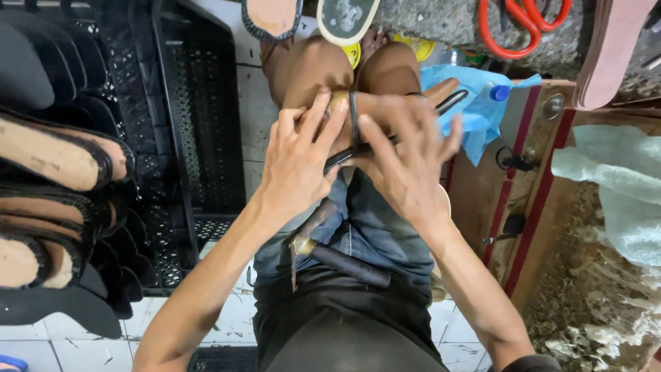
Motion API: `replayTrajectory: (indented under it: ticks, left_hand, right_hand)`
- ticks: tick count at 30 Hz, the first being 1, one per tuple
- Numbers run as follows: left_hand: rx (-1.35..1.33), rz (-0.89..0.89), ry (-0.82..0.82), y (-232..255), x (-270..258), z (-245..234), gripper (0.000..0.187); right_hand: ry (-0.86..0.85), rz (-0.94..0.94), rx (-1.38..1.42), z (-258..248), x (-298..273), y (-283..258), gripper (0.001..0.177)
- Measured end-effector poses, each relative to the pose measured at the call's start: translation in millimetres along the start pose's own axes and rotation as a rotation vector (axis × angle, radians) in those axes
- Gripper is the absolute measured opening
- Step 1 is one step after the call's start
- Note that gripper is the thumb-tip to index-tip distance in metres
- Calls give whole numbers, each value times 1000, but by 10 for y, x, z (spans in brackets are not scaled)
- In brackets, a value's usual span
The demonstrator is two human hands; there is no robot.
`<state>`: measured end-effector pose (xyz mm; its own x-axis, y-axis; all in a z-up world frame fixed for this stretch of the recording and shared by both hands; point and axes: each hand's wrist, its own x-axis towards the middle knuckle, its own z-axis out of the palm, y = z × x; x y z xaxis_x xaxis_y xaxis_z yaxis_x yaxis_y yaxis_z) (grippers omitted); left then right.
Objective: Assembling sandals by pulling straps over a wooden last and securing them to the sole using a hammer and scissors.
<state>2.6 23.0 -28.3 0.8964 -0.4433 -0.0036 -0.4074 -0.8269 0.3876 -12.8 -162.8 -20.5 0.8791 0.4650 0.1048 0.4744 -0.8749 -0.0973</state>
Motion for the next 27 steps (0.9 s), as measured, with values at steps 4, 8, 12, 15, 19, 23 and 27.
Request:
replayTrajectory:
  ticks: [4,8,12,15,19,23,27]
  left_hand:
    - [-18,-1,48,-17,74,-9,78]
    - [-8,-13,5,-56,84,-17,82]
    - [-43,-15,-37,-39,56,11,83]
    - [-34,-13,-23,-43,68,-2,84]
    - [-19,0,60,-76,88,16,80]
    - [-91,25,26,-167,149,-4,76]
    - [-575,-247,-277,-20,114,-358,86]
  right_hand:
    - [297,-86,122,84,196,54,40]
    - [195,-192,187,-87,318,152,44]
    - [236,-218,196,-37,283,156,44]
    - [239,-205,159,-31,289,107,43]
    - [325,-172,200,58,335,45,37]
    - [305,-198,161,62,331,121,47]
    - [286,59,293,-154,17,1,62]
